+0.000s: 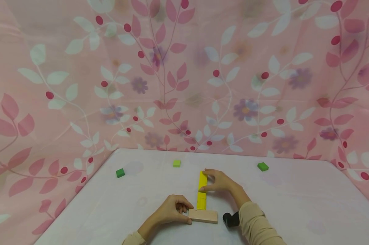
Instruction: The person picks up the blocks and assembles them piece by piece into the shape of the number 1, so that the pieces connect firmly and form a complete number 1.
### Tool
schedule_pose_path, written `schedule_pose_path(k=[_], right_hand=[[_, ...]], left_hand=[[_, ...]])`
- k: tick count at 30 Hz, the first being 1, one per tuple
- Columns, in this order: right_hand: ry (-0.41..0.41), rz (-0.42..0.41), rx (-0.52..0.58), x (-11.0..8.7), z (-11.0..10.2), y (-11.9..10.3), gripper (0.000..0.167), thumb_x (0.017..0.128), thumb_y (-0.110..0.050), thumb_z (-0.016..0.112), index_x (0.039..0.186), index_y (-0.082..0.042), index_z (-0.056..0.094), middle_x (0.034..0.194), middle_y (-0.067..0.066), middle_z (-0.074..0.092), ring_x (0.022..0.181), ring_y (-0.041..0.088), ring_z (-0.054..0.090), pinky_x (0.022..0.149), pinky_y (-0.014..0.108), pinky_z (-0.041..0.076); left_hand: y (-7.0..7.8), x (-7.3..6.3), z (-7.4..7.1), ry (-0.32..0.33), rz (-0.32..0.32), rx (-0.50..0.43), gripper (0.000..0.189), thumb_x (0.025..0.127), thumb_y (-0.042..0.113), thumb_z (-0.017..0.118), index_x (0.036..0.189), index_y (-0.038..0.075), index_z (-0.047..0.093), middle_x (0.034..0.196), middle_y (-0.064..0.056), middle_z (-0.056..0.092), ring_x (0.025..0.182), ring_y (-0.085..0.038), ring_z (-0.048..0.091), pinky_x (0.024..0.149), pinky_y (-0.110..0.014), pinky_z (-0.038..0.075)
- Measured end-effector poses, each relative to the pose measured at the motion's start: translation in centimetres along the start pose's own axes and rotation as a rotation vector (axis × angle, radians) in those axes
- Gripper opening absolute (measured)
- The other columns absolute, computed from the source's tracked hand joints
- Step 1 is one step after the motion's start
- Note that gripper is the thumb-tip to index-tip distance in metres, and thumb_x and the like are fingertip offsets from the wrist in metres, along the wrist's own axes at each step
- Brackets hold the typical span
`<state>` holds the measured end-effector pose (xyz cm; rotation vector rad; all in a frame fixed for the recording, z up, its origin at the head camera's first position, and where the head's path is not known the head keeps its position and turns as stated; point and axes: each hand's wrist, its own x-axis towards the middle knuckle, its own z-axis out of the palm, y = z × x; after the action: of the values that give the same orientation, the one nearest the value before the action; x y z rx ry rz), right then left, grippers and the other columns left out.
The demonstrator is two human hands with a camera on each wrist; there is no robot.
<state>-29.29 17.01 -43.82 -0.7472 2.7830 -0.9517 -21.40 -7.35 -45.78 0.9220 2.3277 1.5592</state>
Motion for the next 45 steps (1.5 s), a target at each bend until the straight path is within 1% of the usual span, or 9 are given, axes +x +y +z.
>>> schedule_pose_path(k=[10,12,15,18,22,26,30,36,45], right_hand=[[-0.012,-0.019,0.015,-0.3,0.1,-0.3,0.079,0.074,-0.045,0.076,0.134,-0.002,0.050,0.141,0.021,0.043,0.131,0.042,0.035,0.103,0.060,0.027],[-0.015,-0.017,0.016,-0.3,0.2,-0.3,0.078,0.074,-0.045,0.076,0.135,-0.003,0.050,0.141,0.021,0.042,0.131,0.042,0.035,0.103,0.061,0.026],[-0.017,-0.015,0.017,-0.4,0.2,-0.2,0.078,0.074,-0.045,0.076,0.135,-0.004,0.050,0.142,0.020,0.042,0.131,0.042,0.034,0.104,0.061,0.026],[-0.020,-0.025,0.025,-0.4,0.2,0.0,0.077,0.075,-0.044,0.075,0.135,-0.004,0.049,0.143,0.021,0.040,0.132,0.042,0.033,0.104,0.061,0.025],[-0.030,-0.031,0.043,-0.5,0.2,0.1,0.080,0.076,-0.044,0.075,0.137,-0.002,0.046,0.144,0.021,0.039,0.133,0.042,0.031,0.105,0.060,0.024],[-0.036,-0.015,0.040,-0.5,0.2,0.2,0.086,0.074,-0.045,0.076,0.139,0.001,0.042,0.144,0.021,0.038,0.133,0.041,0.031,0.106,0.059,0.023],[-0.039,0.010,0.040,-0.6,0.2,0.2,0.088,0.073,-0.046,0.075,0.140,0.000,0.041,0.144,0.022,0.038,0.133,0.042,0.031,0.106,0.059,0.023],[-0.053,0.010,0.111,-0.9,-0.1,0.4,0.084,0.076,-0.040,0.075,0.141,0.000,0.039,0.145,0.024,0.035,0.135,0.044,0.027,0.106,0.060,0.020],[-0.040,0.020,0.143,-0.7,-0.1,0.2,0.082,0.075,-0.037,0.077,0.139,0.001,0.041,0.144,0.024,0.037,0.134,0.043,0.028,0.106,0.060,0.021]], left_hand=[[0.1,0.0,0.1,0.013,-0.016,-0.014,0.031,0.063,0.000,0.084,0.092,0.000,0.072,0.077,-0.013,0.065,0.058,0.001,0.048,0.053,-0.012,0.040],[0.6,-0.1,0.1,0.012,-0.017,-0.015,0.030,0.064,-0.002,0.083,0.092,-0.003,0.072,0.078,-0.018,0.064,0.058,0.000,0.048,0.053,-0.012,0.040],[2.1,-0.4,-0.1,0.008,-0.010,-0.025,0.030,0.064,-0.004,0.082,0.091,-0.007,0.070,0.079,-0.023,0.063,0.059,-0.002,0.047,0.053,-0.012,0.039],[1.6,-0.3,-0.1,0.006,0.001,-0.024,0.030,0.064,-0.001,0.083,0.091,-0.005,0.071,0.076,-0.014,0.064,0.059,-0.001,0.048,0.053,-0.012,0.041],[-0.4,0.1,0.1,0.009,0.005,-0.014,0.031,0.063,0.002,0.085,0.092,0.001,0.073,0.075,-0.005,0.065,0.059,0.000,0.049,0.053,-0.013,0.041],[-0.4,0.1,0.1,0.013,-0.001,-0.013,0.031,0.063,0.001,0.085,0.092,0.002,0.073,0.078,-0.012,0.065,0.060,-0.002,0.049,0.053,-0.013,0.041],[-0.5,0.1,0.1,0.011,0.013,0.003,0.031,0.063,0.003,0.085,0.092,0.002,0.073,0.076,-0.007,0.065,0.059,-0.001,0.049,0.053,-0.013,0.042],[-0.7,0.2,0.1,0.002,0.044,0.013,0.031,0.063,0.007,0.086,0.091,0.001,0.073,0.075,0.002,0.063,0.059,0.002,0.049,0.053,-0.014,0.043],[-0.7,0.2,0.1,0.003,0.027,-0.001,0.031,0.064,0.007,0.086,0.092,0.001,0.073,0.075,-0.001,0.064,0.059,0.001,0.049,0.053,-0.013,0.042]])
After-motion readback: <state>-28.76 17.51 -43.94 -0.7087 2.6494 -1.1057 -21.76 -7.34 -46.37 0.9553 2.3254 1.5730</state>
